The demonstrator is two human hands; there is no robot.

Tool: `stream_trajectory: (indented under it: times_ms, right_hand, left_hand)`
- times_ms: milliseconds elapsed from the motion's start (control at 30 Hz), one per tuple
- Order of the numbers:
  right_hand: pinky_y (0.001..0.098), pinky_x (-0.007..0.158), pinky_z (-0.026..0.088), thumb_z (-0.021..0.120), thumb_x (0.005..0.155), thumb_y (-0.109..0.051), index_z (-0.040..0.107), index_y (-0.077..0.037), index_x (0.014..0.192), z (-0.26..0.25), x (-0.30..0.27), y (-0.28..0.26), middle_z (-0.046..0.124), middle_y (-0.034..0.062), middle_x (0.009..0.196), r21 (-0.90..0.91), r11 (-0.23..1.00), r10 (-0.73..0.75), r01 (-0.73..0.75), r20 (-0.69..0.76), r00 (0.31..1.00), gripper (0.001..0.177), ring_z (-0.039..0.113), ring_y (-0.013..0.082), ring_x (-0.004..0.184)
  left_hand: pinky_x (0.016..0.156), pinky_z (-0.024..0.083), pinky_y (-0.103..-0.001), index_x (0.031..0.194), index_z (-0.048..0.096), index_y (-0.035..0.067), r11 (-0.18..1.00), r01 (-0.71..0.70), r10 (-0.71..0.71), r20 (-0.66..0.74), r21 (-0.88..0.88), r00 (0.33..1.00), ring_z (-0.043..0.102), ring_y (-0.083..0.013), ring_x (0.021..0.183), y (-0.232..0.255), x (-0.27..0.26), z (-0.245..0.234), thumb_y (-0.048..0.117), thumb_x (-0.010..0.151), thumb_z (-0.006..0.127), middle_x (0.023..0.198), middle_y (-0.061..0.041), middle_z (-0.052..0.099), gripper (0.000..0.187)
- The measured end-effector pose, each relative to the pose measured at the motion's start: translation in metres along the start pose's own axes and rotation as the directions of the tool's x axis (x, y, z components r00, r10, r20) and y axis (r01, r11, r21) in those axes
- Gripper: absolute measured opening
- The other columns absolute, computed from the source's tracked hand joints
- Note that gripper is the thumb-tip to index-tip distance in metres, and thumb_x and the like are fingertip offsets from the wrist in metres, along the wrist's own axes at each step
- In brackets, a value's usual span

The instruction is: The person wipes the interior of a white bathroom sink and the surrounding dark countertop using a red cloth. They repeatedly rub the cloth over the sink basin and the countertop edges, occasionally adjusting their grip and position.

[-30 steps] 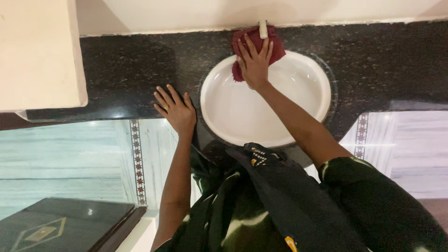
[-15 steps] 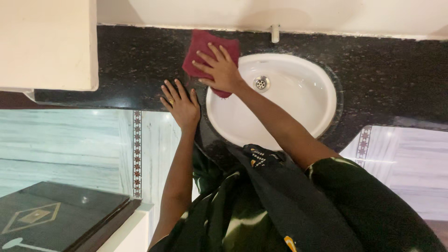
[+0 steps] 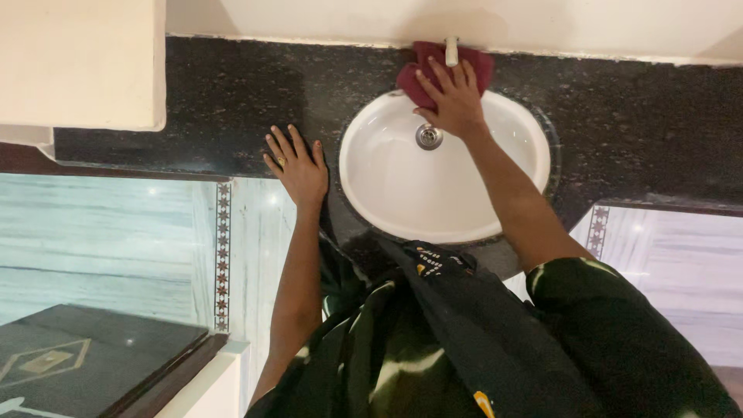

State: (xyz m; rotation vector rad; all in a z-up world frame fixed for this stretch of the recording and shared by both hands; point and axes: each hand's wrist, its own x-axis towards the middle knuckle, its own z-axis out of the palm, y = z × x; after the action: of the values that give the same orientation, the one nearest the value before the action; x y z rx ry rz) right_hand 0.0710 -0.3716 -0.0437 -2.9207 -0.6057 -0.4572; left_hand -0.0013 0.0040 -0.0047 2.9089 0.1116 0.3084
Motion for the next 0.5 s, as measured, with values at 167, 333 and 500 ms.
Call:
stream_trajectory:
  times_ms: [167, 333, 500]
  right_hand:
    - [0.0706, 0.123, 0.018, 0.066, 0.104, -0.066, 0.041, -0.022, 0.167, -0.030, -0.077, 0.054, 0.032, 0.0167, 0.175, -0.165, 0.974, 0.165, -0.157, 0.040, 0.985, 0.081, 0.019, 0.0498, 0.158]
    - [0.0816, 0.112, 0.015, 0.070, 0.101, -0.067, 0.033, -0.020, 0.174, -0.056, -0.143, 0.057, 0.024, 0.0207, 0.174, -0.218, 0.843, 0.507, -0.492, 0.016, 0.862, 0.094, 0.016, 0.0576, 0.152]
    - [0.0855, 0.109, 0.013, 0.070, 0.099, -0.069, 0.023, -0.015, 0.172, -0.077, -0.197, 0.017, 0.016, 0.0232, 0.172, -0.189, 0.637, 0.758, -0.748, -0.028, 0.652, 0.102, 0.010, 0.0619, 0.149]
  left_hand:
    - [0.124, 0.014, -0.064, 0.161, 0.038, 0.005, 1.000, 0.001, -0.001, 0.007, 0.007, 1.000, 0.015, -0.0401, 0.158, 0.001, 0.000, -0.002, 0.049, 0.112, 0.041, 0.170, -0.022, 0.022, 0.066]
    - [0.125, 0.013, -0.063, 0.162, 0.038, 0.006, 1.000, 0.010, -0.010, 0.037, -0.003, 0.999, 0.014, -0.0398, 0.158, 0.002, 0.001, -0.004, 0.050, 0.113, 0.037, 0.170, -0.022, 0.020, 0.065]
    - [0.126, 0.013, -0.063, 0.164, 0.035, 0.008, 0.999, 0.038, -0.041, 0.101, 0.029, 0.994, 0.013, -0.0390, 0.159, 0.003, 0.003, -0.003, 0.051, 0.114, 0.037, 0.171, -0.019, 0.017, 0.066]
